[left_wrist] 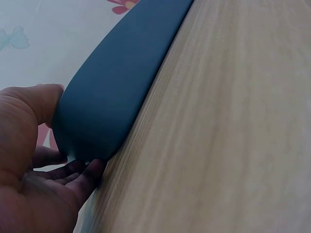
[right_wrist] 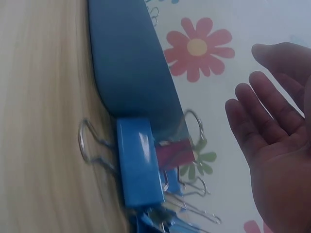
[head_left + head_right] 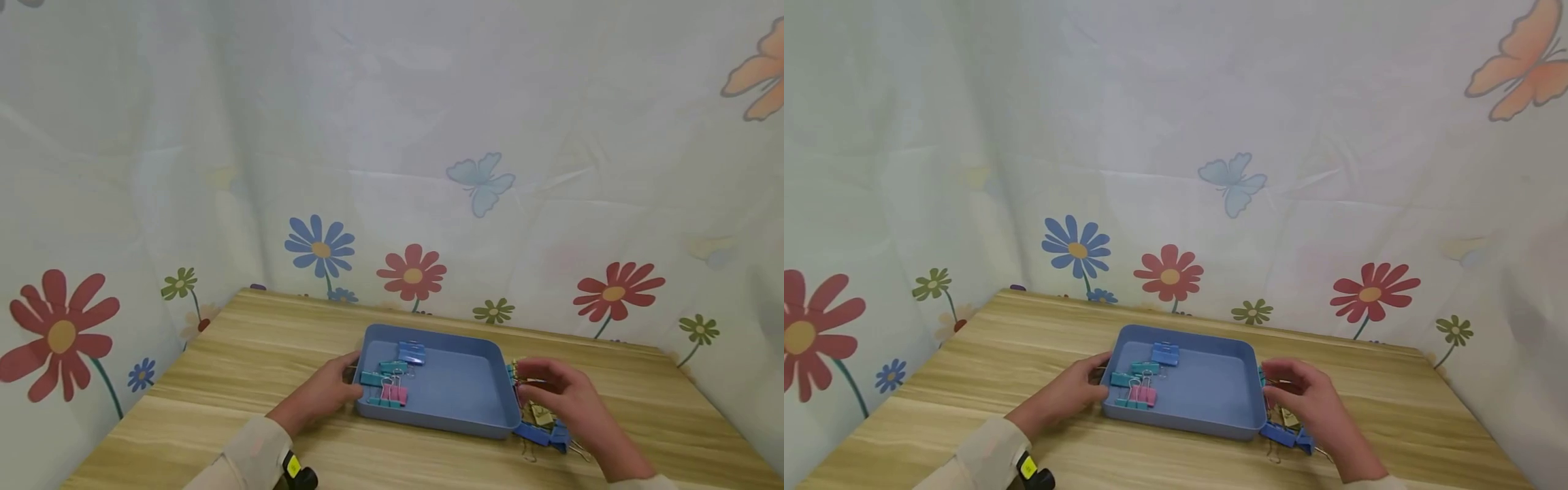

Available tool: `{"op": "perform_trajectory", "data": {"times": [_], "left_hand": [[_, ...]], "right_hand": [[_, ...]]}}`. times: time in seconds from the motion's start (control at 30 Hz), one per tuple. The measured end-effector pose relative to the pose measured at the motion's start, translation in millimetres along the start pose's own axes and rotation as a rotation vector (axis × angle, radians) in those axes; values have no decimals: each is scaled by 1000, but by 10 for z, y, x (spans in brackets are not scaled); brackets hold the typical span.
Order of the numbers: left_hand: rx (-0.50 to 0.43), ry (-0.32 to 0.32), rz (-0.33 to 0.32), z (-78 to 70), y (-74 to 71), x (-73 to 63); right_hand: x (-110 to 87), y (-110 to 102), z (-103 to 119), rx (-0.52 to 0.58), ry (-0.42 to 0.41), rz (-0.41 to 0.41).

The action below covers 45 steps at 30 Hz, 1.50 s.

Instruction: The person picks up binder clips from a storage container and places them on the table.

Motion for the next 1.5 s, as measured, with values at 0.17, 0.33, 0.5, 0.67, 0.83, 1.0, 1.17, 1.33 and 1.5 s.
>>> {"op": "perform_trajectory", "data": {"times": [0.17, 0.33, 0.5, 0.67, 0.83, 1.0, 1.17, 1.33, 1.5], "left_hand": [[-3, 11, -2, 0, 3, 3], [0, 10, -4, 24, -5, 11], [13, 6, -5, 43, -7, 16], [4, 5, -6, 38, -7, 17], [12, -3, -11, 16, -10, 0], [21, 3, -13, 0, -10, -8], [22, -6, -17, 25, -14, 3], [19, -7, -13, 22, -9, 8], [12, -5, -12, 14, -8, 1]], "right_hand": [[32, 124, 71, 51, -36, 14], [77, 254, 126, 54, -71, 19], [124, 414, 136, 78, -69, 39], [168, 578, 187, 96, -96, 67], [219, 744, 247, 115, -105, 109], [266, 920, 275, 140, -105, 152], [300, 1084, 304, 127, -112, 193], [334, 1204, 365, 140, -146, 214], [363, 1325, 417, 154, -150, 231]]}}
Point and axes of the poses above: each hand's wrist, its own x-axis towards the middle knuckle, its own y-axis out of the palm, z = x × y, the point moved 9 cm from there along x, towards the middle knuckle, and after that the axes turned 1 degree about -x, right-handed, at the moved point
